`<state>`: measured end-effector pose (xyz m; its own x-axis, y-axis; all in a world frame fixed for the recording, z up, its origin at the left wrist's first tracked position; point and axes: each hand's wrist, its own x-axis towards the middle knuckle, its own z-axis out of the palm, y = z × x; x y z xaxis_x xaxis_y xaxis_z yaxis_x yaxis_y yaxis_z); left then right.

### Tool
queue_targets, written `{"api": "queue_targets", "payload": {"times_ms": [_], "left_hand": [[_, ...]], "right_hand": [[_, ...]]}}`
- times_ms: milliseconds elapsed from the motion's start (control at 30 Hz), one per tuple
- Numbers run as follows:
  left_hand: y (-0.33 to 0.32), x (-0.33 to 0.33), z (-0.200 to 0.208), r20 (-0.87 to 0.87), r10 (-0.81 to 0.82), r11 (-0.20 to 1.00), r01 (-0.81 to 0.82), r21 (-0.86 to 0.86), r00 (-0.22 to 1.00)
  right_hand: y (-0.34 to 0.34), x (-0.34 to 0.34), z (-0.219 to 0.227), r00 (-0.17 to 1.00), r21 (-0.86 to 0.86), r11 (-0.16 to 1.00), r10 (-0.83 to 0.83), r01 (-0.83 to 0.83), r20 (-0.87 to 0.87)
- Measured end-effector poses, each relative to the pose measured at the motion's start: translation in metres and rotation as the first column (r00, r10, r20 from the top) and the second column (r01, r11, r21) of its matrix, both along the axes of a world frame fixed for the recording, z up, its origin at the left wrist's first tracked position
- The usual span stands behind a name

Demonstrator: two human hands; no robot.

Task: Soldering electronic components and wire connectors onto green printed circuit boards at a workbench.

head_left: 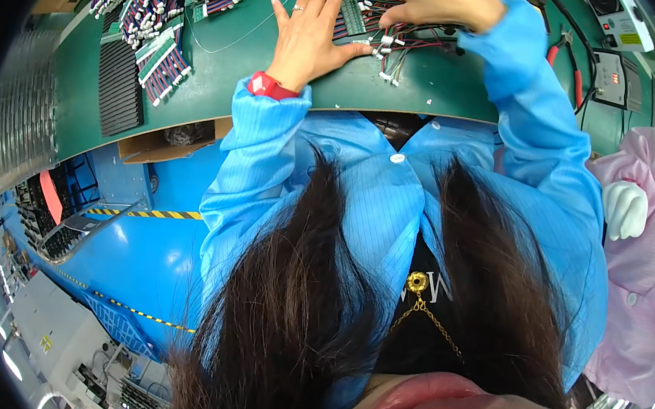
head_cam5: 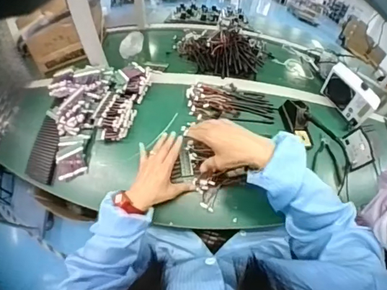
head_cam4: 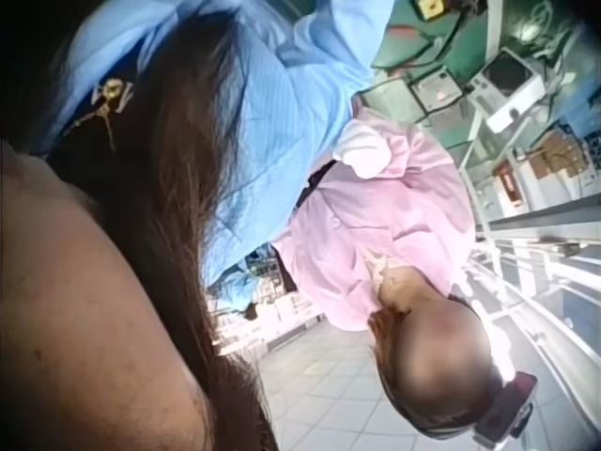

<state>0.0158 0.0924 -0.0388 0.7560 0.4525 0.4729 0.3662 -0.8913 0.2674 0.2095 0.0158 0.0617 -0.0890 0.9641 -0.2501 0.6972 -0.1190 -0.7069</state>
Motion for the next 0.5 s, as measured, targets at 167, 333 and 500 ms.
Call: {"api": "queue_targets", "payload": {"times_ms": [167, 333, 500], "left_hand": [[0.023, 0.0, 0.001, -0.017, -0.032, 0.998, 0.031, -0.058, 0.999], [0.035, 0.017, 0.013, 0.065, -0.136, 0.982, 0.143, -0.124, 0.989], [0.051, 0.024, 0.043, -0.254, -0.143, 0.878, 0.005, -0.478, 0.957]], "right_hand": [[0.015, 0.013, -0.044, 0.99, 0.077, 0.988, 0.132, -0.135, 0.041], [0.012, 0.023, -0.062, 0.999, 0.009, 0.999, 0.044, -0.044, -0.003], [0.008, 0.025, -0.054, 0.992, 0.078, 0.996, 0.041, -0.05, 0.115]]}}
